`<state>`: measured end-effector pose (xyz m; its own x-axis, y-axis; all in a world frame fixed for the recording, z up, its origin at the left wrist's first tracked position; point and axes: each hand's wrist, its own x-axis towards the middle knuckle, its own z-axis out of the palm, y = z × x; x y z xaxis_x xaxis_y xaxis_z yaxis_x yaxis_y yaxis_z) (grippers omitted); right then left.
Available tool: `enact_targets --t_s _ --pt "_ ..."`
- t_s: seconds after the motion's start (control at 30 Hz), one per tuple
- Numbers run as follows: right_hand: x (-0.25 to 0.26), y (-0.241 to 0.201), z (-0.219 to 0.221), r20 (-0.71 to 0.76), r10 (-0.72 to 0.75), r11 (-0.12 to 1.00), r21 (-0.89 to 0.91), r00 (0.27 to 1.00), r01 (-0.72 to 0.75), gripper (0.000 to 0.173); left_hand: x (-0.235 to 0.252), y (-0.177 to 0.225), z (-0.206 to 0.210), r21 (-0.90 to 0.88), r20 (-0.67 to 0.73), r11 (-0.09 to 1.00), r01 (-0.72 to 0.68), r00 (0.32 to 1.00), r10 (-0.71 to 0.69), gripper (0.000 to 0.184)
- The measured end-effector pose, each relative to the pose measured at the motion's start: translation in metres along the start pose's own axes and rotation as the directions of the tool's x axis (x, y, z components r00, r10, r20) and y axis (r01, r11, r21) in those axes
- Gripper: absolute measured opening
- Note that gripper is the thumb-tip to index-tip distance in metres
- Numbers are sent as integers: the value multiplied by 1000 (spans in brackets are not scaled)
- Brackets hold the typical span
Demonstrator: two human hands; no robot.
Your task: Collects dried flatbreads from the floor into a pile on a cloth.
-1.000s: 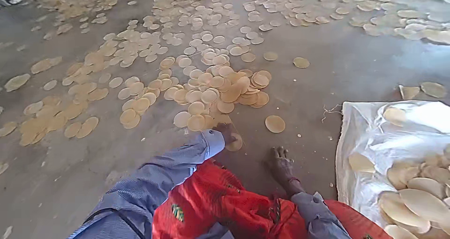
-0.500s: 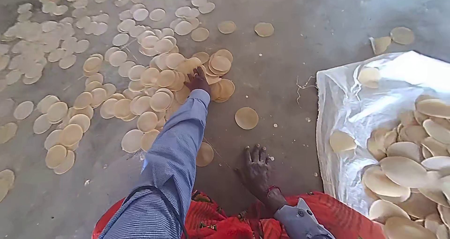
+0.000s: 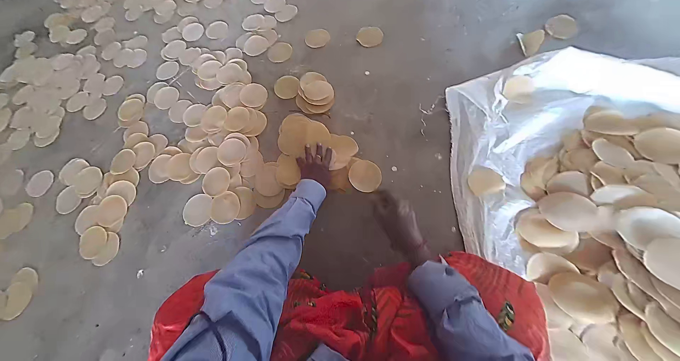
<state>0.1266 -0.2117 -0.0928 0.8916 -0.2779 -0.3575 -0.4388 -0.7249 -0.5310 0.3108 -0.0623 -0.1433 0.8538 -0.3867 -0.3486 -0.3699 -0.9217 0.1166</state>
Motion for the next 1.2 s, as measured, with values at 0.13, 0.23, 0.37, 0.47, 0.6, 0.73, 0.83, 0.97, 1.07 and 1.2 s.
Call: enact_targets --t_s 0.13,0.23,0.37,0.47,0.6,0.73,0.83,0.97,1.07,1.2 --pt "3 26 -25 -188 93 986 157 978 -63 41 -89 46 35 -58 20 982 -177 984 179 75" --pt "4 33 -15 -90 160 979 141 983 -146 51 -133 61 62 -88 -55 932 -352 936 349 70" --pt "2 36 -5 5 214 972 96 977 -213 57 -164 52 39 -151 -55 921 -359 933 355 109" --pt "-4 42 -17 -14 240 957 169 971 -235 43 -194 27 2 -378 -95 920 -106 993 75 103" --pt "-19 31 -43 -276 167 966 237 946 -102 24 -231 -14 -19 -674 124 694 254 965 -232 57" --pt "-33 11 -38 -288 -17 898 416 957 142 23 -235 -23 0 -828 396 249 503 838 -376 42" --pt "-22 0 -18 -181 -43 892 435 983 119 40 -223 -11 -1 -831 531 -18 556 782 -327 58" --pt "29 -3 -12 -92 -27 963 264 995 51 64 -213 -4 5 -804 589 -95 587 767 -255 72" --pt "69 -21 -13 6 -34 994 104 999 33 74 -204 -3 6 -764 641 -113 635 726 -249 76" --pt "103 -42 9 -4 -29 983 -182 1000 27 81 -199 0 3 -767 639 -135 628 725 -256 83"
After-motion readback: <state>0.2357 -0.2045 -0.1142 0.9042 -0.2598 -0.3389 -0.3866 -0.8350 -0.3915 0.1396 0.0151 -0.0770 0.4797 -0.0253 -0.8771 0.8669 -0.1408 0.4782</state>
